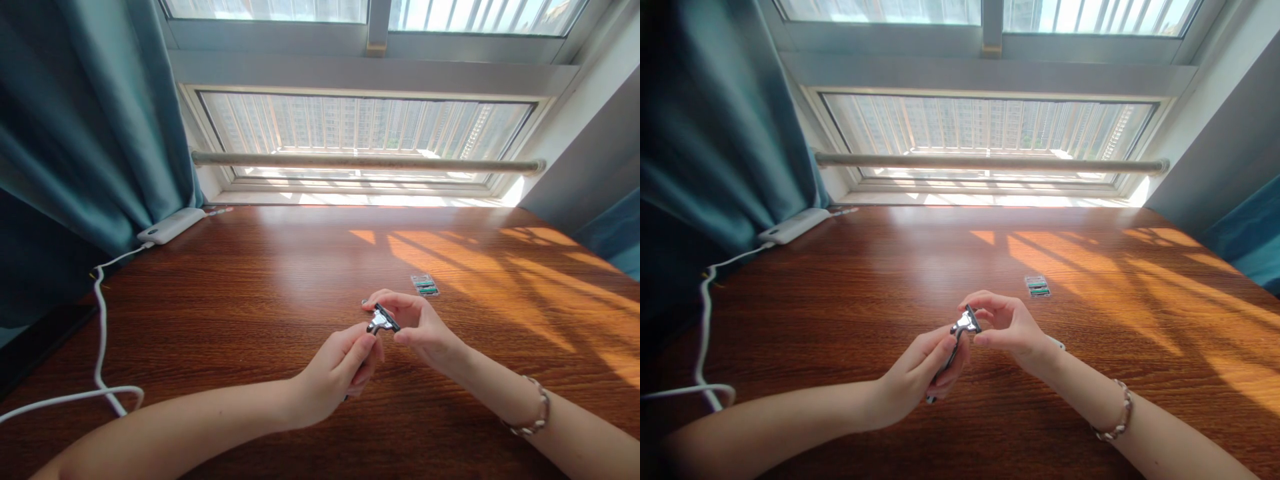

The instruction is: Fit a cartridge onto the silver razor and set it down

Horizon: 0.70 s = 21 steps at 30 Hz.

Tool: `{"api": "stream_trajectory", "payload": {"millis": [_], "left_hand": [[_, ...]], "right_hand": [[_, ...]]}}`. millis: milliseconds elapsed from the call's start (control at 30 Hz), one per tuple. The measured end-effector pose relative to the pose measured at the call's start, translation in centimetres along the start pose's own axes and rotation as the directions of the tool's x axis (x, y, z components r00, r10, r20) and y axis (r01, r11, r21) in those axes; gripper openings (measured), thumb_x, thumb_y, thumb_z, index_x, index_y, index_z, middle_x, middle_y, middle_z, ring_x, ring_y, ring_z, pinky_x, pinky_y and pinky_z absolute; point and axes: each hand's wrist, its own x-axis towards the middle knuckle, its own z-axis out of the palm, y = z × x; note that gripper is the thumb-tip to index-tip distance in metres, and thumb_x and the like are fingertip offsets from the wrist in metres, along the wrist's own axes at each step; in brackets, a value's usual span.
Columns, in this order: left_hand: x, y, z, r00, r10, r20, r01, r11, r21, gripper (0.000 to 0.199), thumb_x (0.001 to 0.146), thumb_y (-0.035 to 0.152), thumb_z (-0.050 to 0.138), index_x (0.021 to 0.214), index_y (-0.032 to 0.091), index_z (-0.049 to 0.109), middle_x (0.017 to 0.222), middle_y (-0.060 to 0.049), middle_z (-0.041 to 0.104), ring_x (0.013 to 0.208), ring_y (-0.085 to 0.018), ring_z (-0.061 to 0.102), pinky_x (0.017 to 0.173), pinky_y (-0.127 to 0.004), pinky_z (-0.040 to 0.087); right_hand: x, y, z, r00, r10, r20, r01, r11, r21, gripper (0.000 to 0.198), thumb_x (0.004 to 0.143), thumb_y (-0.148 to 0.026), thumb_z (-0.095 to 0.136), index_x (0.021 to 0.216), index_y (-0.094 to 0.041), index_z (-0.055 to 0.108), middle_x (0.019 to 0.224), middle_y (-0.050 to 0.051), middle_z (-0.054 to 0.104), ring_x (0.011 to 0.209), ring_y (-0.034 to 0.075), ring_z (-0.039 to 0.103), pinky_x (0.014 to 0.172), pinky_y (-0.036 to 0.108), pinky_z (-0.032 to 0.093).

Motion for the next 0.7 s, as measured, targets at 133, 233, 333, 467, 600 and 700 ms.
{"api": "stream_trajectory", "payload": {"millis": [133, 233, 333, 467, 600, 700], "left_hand": [[-0.2, 0.0, -0.1, 0.998, 0.055, -0.033, -0.049, 0.985, 0.163, 0.033, 0.088, 0.042, 0.031, 0.069, 0.016, 0.040, 0.050, 0.006, 0.031, 0.044, -0.006, 0.025, 0.042, -0.021, 0.022], [-0.2, 0.2, -0.2, 0.995, 0.085, -0.041, -0.071, 0.958, 0.277, 0.032, 0.088, 0.041, 0.031, 0.069, 0.016, 0.041, 0.051, 0.005, 0.032, 0.046, -0.007, 0.027, 0.045, -0.022, 0.022], [-0.2, 0.6, -0.2, 0.991, 0.123, -0.051, -0.097, 0.930, 0.354, 0.031, 0.088, 0.039, 0.033, 0.068, 0.016, 0.041, 0.055, 0.004, 0.033, 0.050, -0.008, 0.028, 0.049, -0.023, 0.023], [-0.2, 0.6, -0.2, 0.987, 0.146, -0.072, -0.111, 0.926, 0.360, 0.031, 0.087, 0.038, 0.036, 0.067, 0.015, 0.042, 0.057, 0.004, 0.034, 0.053, -0.008, 0.028, 0.051, -0.023, 0.023], [0.0, 0.0, -0.3, 0.996, 0.073, -0.050, -0.066, 0.989, 0.133, 0.033, 0.085, 0.043, 0.040, 0.067, 0.015, 0.042, 0.053, 0.005, 0.031, 0.048, -0.006, 0.025, 0.045, -0.022, 0.020], [0.9, -0.5, -0.9, 0.999, -0.038, 0.038, 0.044, 0.981, -0.187, 0.034, 0.083, 0.048, 0.039, 0.069, 0.016, 0.042, 0.048, 0.008, 0.026, 0.040, -0.005, 0.018, 0.039, -0.019, 0.014]], "right_hand": [[0.0, 0.2, -0.2, 0.999, 0.001, 0.037, -0.001, 1.000, 0.018, 0.039, 0.059, -0.033, 0.074, 0.095, -0.021, 0.065, 0.099, 0.005, 0.057, 0.095, 0.020, 0.048, 0.084, 0.032, 0.037], [0.0, 0.2, -0.3, 0.997, 0.024, 0.076, -0.027, 0.998, 0.050, 0.041, 0.060, -0.035, 0.072, 0.098, -0.022, 0.065, 0.103, 0.005, 0.056, 0.099, 0.021, 0.047, 0.084, 0.032, 0.037], [-0.1, 0.1, -0.3, 0.993, 0.046, 0.110, -0.054, 0.996, 0.073, 0.042, 0.061, -0.038, 0.071, 0.100, -0.022, 0.065, 0.106, 0.005, 0.055, 0.102, 0.021, 0.046, 0.086, 0.032, 0.036], [-0.1, 0.0, -0.5, 0.988, 0.061, 0.143, -0.075, 0.992, 0.099, 0.048, 0.061, -0.039, 0.072, 0.105, -0.023, 0.062, 0.109, 0.005, 0.057, 0.103, 0.021, 0.047, 0.088, 0.033, 0.035], [0.4, -0.2, -1.3, 0.990, 0.042, 0.137, -0.060, 0.990, 0.130, 0.064, 0.055, -0.045, 0.074, 0.112, -0.022, 0.057, 0.110, 0.008, 0.058, 0.104, 0.024, 0.050, 0.088, 0.035, 0.037], [0.9, -0.8, -2.4, 1.000, 0.008, -0.029, -0.008, 1.000, -0.025, 0.047, 0.065, -0.045, 0.067, 0.106, -0.022, 0.059, 0.097, 0.006, 0.062, 0.090, 0.020, 0.057, 0.081, 0.034, 0.042]]}}
